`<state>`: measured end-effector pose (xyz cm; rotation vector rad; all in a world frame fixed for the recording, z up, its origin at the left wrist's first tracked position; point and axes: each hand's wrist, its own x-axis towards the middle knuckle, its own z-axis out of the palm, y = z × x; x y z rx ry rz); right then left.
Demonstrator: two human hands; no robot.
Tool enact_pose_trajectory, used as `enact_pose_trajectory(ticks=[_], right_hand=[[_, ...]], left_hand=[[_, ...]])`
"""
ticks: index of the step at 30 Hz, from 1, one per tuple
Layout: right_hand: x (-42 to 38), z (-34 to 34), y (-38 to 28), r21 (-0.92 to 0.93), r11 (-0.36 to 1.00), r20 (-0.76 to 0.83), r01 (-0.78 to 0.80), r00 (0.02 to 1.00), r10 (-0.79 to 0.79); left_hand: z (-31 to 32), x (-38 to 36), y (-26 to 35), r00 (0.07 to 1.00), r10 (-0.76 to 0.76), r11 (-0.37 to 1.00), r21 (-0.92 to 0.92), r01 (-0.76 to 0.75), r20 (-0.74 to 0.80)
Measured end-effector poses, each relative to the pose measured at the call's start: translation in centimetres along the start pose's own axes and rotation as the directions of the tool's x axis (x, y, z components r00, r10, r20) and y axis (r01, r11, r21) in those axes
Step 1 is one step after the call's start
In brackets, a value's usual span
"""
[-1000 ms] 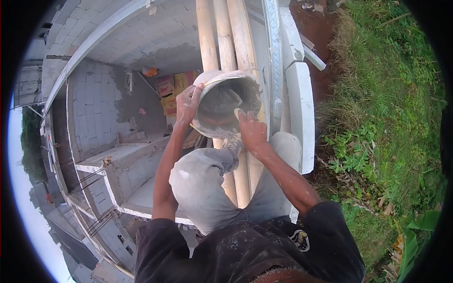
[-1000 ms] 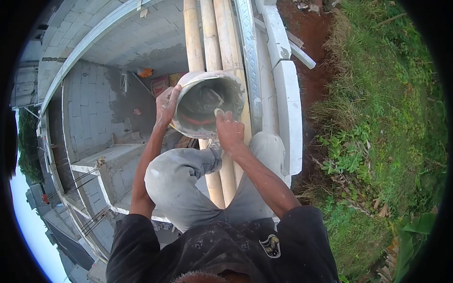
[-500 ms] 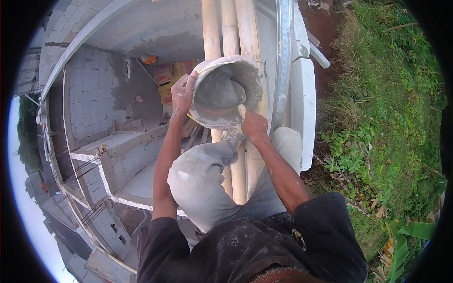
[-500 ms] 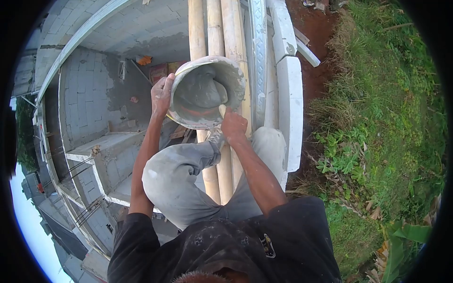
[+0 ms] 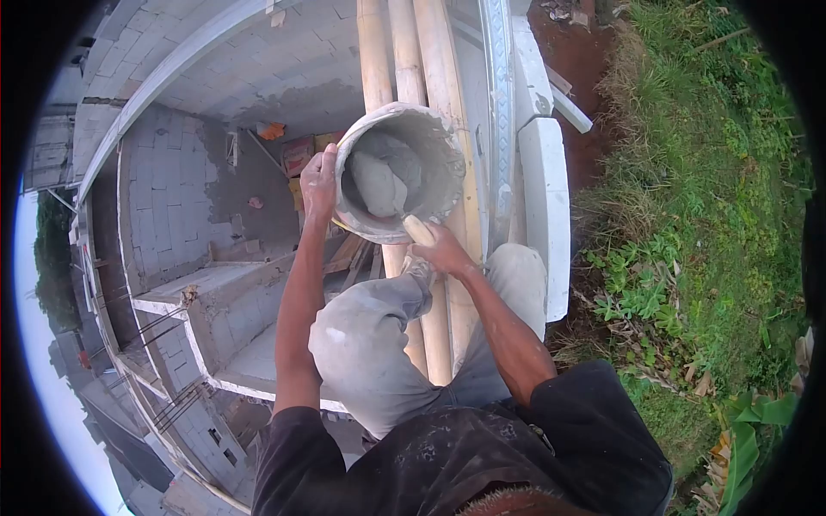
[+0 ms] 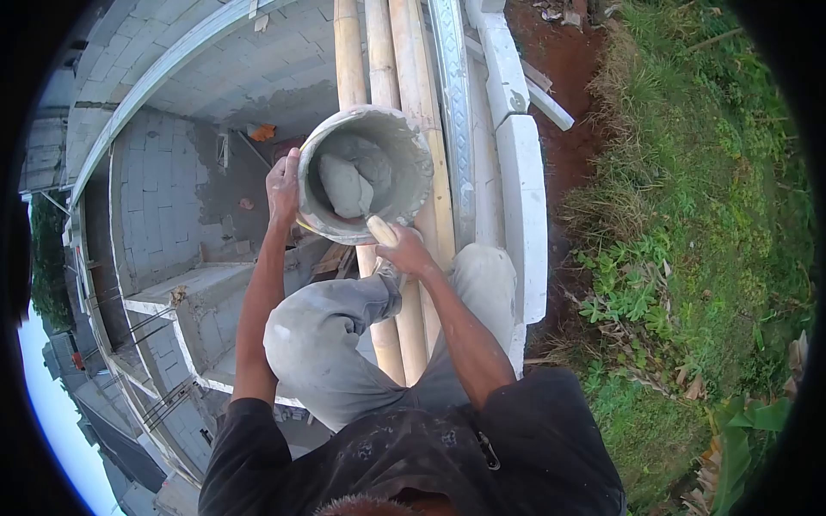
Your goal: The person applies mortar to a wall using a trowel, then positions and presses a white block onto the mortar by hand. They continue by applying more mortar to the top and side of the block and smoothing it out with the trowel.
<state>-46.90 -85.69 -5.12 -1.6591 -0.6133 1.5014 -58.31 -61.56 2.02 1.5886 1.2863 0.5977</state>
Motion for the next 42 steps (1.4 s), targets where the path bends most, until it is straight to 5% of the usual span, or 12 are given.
enact_pose_trajectory(ticks=[5,7,9,11,13,15,22,31,35,39,42], right_hand=[[-1.2,-0.7,-1.8,-0.004,1.0,-0.044,0.009,0.999,-0.01],[-2.8,-1.0,-2.0,0.047,0.998,-0.079,-0.033,0.996,0.037],[-3.5,-1.5,-1.4,-0.121,0.991,-0.136,0.055,0.988,-0.072],[-4.5,-2.6,-3.2,-0.118,0.992,-0.152,0.037,0.987,-0.055],[-5.6,-3.7,-6.3,-0.115,0.984,-0.031,-0.139,0.99,0.136],[-5.2,-4.4,-6.7,-0.122,0.991,-0.069,-0.061,0.996,0.053],[-6.7,-5.2,-7.7,0.091,0.991,0.028,-0.094,0.995,0.092],[-14.3,-11.6,-16.2,0.325,0.936,0.133,-0.136,0.986,0.097],[-18.3,-17.6,-21.3,0.338,0.94,-0.109,-0.048,0.99,0.09],[-17.5,-24.5,-23.6,0.343,0.932,-0.29,0.121,0.957,-0.018],[-11.1,-29.0,-24.0,0.213,0.972,-0.42,0.103,0.907,-0.004]], left_hand=[[0.6,0.2,-1.5,0.997,0.024,0.999,0.043,-0.021,-0.072],[0.2,1.0,-2.0,0.988,-0.091,0.996,-0.018,0.089,-0.128],[0.3,1.6,-2.1,0.988,-0.103,0.994,-0.055,0.097,-0.118],[0.6,1.7,-2.4,0.985,-0.13,0.989,-0.091,0.12,-0.112],[0.6,1.6,-2.4,0.99,-0.11,0.99,-0.093,0.102,-0.088],[0.8,1.9,-2.3,0.993,-0.086,0.994,-0.079,0.079,-0.078],[0.9,2.8,-0.9,0.976,-0.219,0.943,-0.256,0.214,0.008],[2.7,8.1,0.3,0.946,-0.273,0.927,-0.216,0.307,0.175],[3.9,9.9,2.4,0.959,-0.222,0.975,0.021,0.221,0.176],[4.4,10.5,2.9,0.939,-0.223,0.957,-0.126,0.262,0.262],[4.9,9.2,2.5,0.966,-0.187,0.973,-0.1,0.207,0.178]])
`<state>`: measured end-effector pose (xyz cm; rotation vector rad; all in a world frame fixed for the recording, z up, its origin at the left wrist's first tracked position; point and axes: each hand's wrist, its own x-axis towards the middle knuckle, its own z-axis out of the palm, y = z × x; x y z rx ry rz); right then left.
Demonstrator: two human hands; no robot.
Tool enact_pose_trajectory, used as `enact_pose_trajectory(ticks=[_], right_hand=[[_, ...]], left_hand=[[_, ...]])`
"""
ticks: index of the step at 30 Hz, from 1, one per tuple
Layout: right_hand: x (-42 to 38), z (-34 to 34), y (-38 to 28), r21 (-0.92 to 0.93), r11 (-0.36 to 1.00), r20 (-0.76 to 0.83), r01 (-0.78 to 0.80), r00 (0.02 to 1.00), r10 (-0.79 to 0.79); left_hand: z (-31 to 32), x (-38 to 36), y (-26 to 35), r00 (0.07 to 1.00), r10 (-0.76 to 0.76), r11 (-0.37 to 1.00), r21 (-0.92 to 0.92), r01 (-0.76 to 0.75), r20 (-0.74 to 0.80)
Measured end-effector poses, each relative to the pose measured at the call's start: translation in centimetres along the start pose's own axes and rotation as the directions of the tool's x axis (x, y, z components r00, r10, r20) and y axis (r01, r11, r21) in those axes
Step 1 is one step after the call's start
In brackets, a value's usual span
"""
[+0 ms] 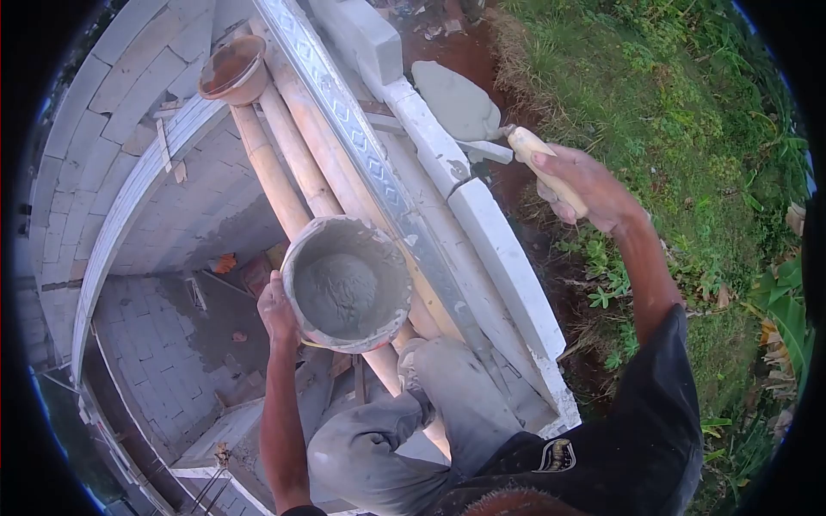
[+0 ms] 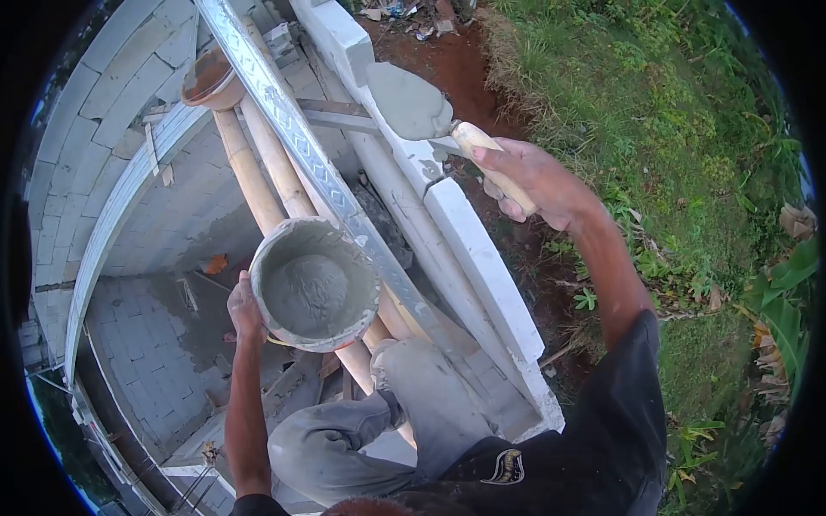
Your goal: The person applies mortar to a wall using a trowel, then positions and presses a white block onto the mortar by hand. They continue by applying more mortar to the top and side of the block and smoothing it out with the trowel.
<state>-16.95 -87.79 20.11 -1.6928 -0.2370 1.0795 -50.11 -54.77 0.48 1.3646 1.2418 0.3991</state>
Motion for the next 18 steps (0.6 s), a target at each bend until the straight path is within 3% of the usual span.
enact_pose_trajectory(ticks=[5,7,8,10,13,18], right_hand=[[20.9,0.2,6.1,-0.201,0.976,-0.088,0.079,0.991,-0.099],[27.5,1.7,8.0,-0.45,0.891,-0.215,0.057,0.962,-0.17],[29.9,2.7,9.3,-0.441,0.896,-0.203,0.058,0.966,-0.163],[32.9,4.8,10.4,-0.823,0.555,-0.395,-0.118,0.822,-0.41],[34.8,5.5,11.2,-0.802,0.569,-0.397,-0.181,0.874,-0.281],[34.1,6.4,13.8,-0.853,0.484,-0.382,-0.195,0.865,-0.325]], left_hand=[[2.3,-3.8,0.9,0.998,0.06,0.994,0.097,-0.056,-0.034],[2.3,-4.1,0.9,0.996,0.081,0.987,0.144,-0.074,-0.047],[2.1,-4.3,1.0,0.996,0.07,0.983,0.175,-0.062,-0.045],[2.5,-4.6,1.2,0.996,0.063,0.981,0.186,-0.051,-0.058],[2.4,-4.8,1.3,0.989,0.144,0.94,0.316,-0.127,-0.031],[2.8,-5.0,1.1,0.997,0.08,0.975,0.207,-0.074,-0.022]])
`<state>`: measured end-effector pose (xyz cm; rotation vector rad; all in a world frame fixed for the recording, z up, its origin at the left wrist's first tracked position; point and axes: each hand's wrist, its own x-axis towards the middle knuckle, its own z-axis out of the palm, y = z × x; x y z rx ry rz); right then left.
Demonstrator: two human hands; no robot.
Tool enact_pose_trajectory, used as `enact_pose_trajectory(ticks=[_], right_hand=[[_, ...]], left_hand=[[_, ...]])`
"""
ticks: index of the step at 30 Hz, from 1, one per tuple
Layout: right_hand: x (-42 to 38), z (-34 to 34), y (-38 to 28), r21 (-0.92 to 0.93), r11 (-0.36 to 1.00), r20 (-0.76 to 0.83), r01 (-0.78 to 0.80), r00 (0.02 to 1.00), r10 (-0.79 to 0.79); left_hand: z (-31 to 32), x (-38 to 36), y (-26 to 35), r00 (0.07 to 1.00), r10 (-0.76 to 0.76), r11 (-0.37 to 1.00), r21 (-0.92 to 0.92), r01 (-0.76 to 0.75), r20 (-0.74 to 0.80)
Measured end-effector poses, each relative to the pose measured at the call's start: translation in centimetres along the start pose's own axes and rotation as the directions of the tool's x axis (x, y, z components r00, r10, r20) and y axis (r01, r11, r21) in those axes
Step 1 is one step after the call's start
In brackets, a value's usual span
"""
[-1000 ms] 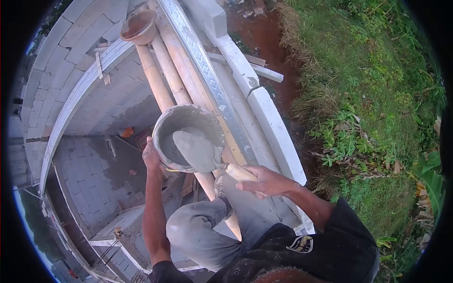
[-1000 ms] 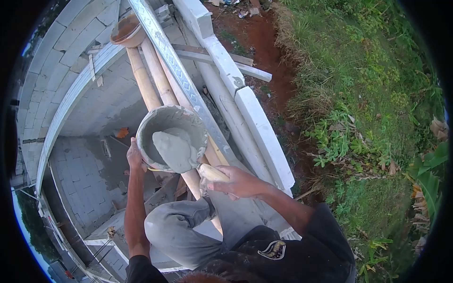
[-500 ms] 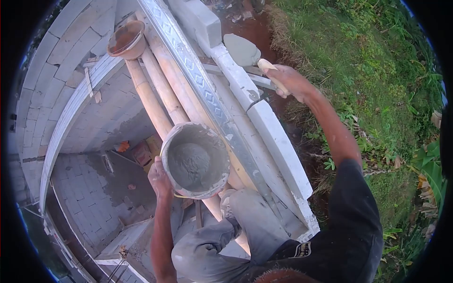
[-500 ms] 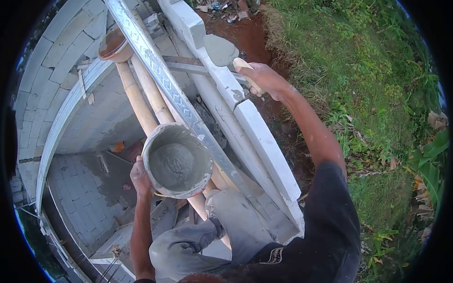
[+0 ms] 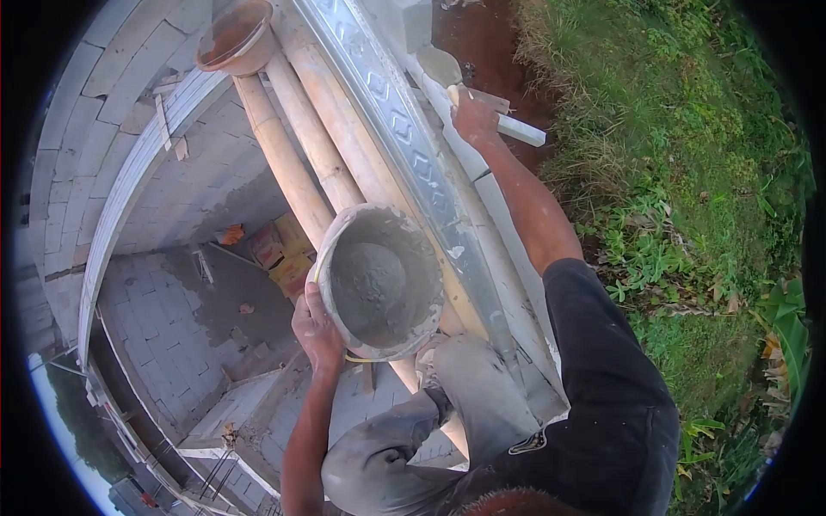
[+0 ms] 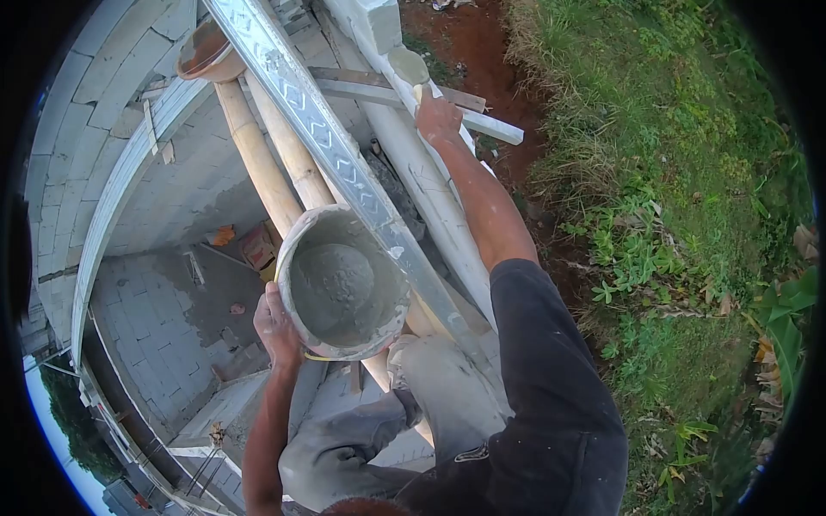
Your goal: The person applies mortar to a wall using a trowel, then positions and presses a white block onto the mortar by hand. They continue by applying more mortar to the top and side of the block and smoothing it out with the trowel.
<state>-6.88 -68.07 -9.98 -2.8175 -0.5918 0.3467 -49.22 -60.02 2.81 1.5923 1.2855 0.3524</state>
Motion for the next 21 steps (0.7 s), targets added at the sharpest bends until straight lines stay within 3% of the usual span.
enact_pose_trajectory(ticks=[9,11,14,17,21], right_hand=[[-9.2,1.1,4.3,0.03,0.999,-0.03,-0.034,0.999,0.035],[-11.4,1.2,5.2,0.096,0.995,-0.112,-0.04,0.992,0.051],[-13.1,1.5,6.7,0.027,0.999,-0.085,-0.019,0.996,0.021],[-15.0,1.2,6.8,0.081,0.996,-0.15,-0.037,0.987,0.049],[-16.2,0.9,7.5,0.008,0.999,-0.024,-0.051,0.998,0.051]], left_hand=[[-0.2,0.0,-0.3,1.0,0.009,0.997,0.072,-0.008,-0.022],[0.0,-0.1,-0.4,0.999,0.008,0.998,0.063,-0.006,-0.031],[0.2,-0.3,-0.2,0.999,0.011,0.999,0.043,-0.01,-0.042],[0.5,-0.6,0.1,0.998,0.018,1.0,-0.014,-0.019,-0.057],[0.4,-0.1,0.4,0.998,0.047,0.997,0.064,-0.043,-0.049]])
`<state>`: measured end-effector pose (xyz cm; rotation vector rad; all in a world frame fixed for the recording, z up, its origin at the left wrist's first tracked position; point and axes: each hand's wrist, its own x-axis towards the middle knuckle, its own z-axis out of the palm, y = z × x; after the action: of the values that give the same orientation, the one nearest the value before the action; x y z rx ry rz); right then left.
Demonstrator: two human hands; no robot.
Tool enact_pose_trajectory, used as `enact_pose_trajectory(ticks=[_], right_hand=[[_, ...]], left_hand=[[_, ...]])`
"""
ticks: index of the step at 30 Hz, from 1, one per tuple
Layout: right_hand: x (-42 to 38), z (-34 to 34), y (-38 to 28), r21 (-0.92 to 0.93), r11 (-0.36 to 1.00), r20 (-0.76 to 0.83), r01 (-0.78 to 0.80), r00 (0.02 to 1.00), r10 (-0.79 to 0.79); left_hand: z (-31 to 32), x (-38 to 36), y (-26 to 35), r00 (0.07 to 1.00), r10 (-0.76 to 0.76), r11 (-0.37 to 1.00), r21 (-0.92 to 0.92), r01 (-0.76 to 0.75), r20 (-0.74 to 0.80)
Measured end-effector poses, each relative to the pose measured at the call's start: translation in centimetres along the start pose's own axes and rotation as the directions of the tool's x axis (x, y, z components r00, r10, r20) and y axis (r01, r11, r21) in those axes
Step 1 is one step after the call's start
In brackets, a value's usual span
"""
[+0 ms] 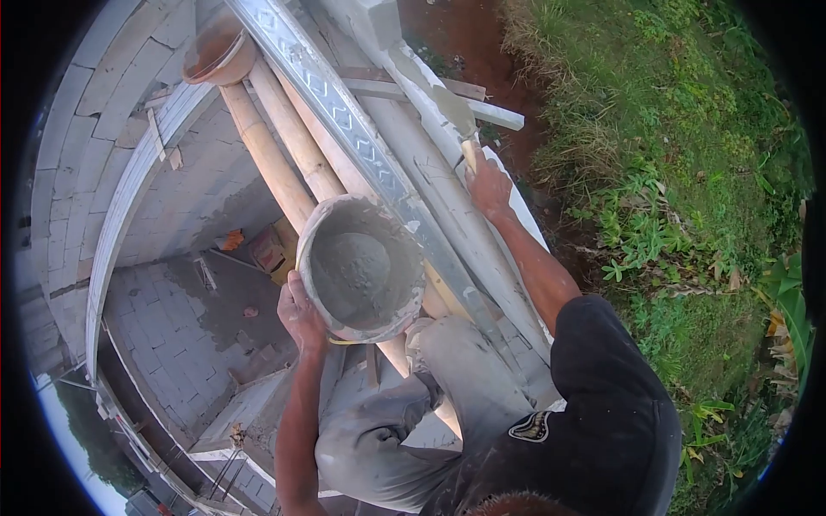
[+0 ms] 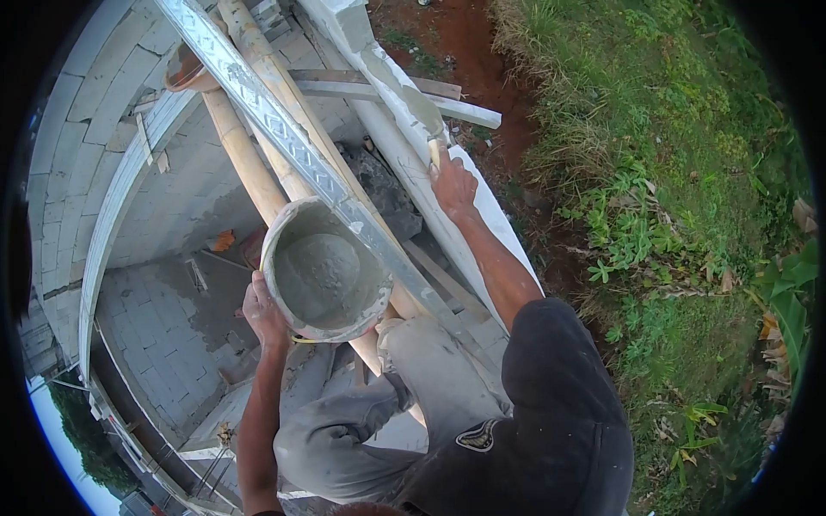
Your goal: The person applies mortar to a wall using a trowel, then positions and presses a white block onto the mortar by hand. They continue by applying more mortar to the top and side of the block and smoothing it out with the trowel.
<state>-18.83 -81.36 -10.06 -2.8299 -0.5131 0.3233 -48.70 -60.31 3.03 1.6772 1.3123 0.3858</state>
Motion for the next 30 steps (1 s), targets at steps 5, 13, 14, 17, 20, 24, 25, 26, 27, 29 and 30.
enact_pose_trajectory(ticks=[5,13,14,17,20,24,25,26,27,29,30], right_hand=[[-3.6,0.3,1.8,0.05,0.998,-0.062,-0.033,0.997,0.036],[-3.5,-0.6,2.5,-0.034,0.999,-0.056,-0.008,0.998,0.006],[-4.5,-0.6,2.4,0.029,0.999,-0.12,-0.012,0.993,0.016],[-5.7,0.7,4.1,0.017,0.999,-0.084,-0.045,0.995,0.047],[-5.5,-0.1,3.5,-0.035,0.999,-0.01,-0.009,1.0,0.009],[-8.6,-1.1,4.3,0.03,0.991,-0.042,-0.129,0.991,0.13],[-8.5,-1.3,4.8,0.042,0.991,-0.004,-0.127,0.992,0.127],[-7.7,-1.5,4.8,0.061,0.992,0.032,-0.109,0.994,0.107],[-8.6,-1.8,5.1,0.223,0.973,-0.08,-0.066,0.993,0.086],[-10.9,-2.7,5.9,0.365,0.904,-0.454,0.223,0.89,-0.037],[-13.2,-5.8,5.3,0.698,0.713,-0.217,0.062,0.968,0.128]], left_hand=[[0.0,-1.0,0.2,1.0,-0.008,1.0,-0.03,0.008,-0.018],[0.3,0.0,-0.6,0.999,0.012,1.0,-0.019,-0.013,-0.043],[-0.1,-0.4,-1.1,0.998,-0.004,1.0,-0.015,0.003,-0.055],[-0.1,-0.6,-0.8,0.999,-0.031,0.998,-0.053,0.031,-0.013],[0.1,-0.2,-1.3,0.999,0.014,0.997,-0.074,-0.018,-0.047],[-0.1,-0.1,-1.4,1.0,0.007,0.999,-0.043,-0.007,-0.017],[0.0,-0.3,-0.9,1.0,-0.012,0.998,-0.065,0.011,-0.01],[0.1,0.3,-0.7,1.0,-0.001,0.997,-0.075,-0.001,-0.024],[0.1,0.4,-1.2,0.999,0.01,0.998,-0.06,-0.012,-0.034],[-0.2,-0.2,-1.3,0.999,-0.01,0.999,-0.038,0.008,-0.045],[-0.3,-0.2,-1.3,0.998,-0.026,0.999,-0.039,0.024,-0.053]])
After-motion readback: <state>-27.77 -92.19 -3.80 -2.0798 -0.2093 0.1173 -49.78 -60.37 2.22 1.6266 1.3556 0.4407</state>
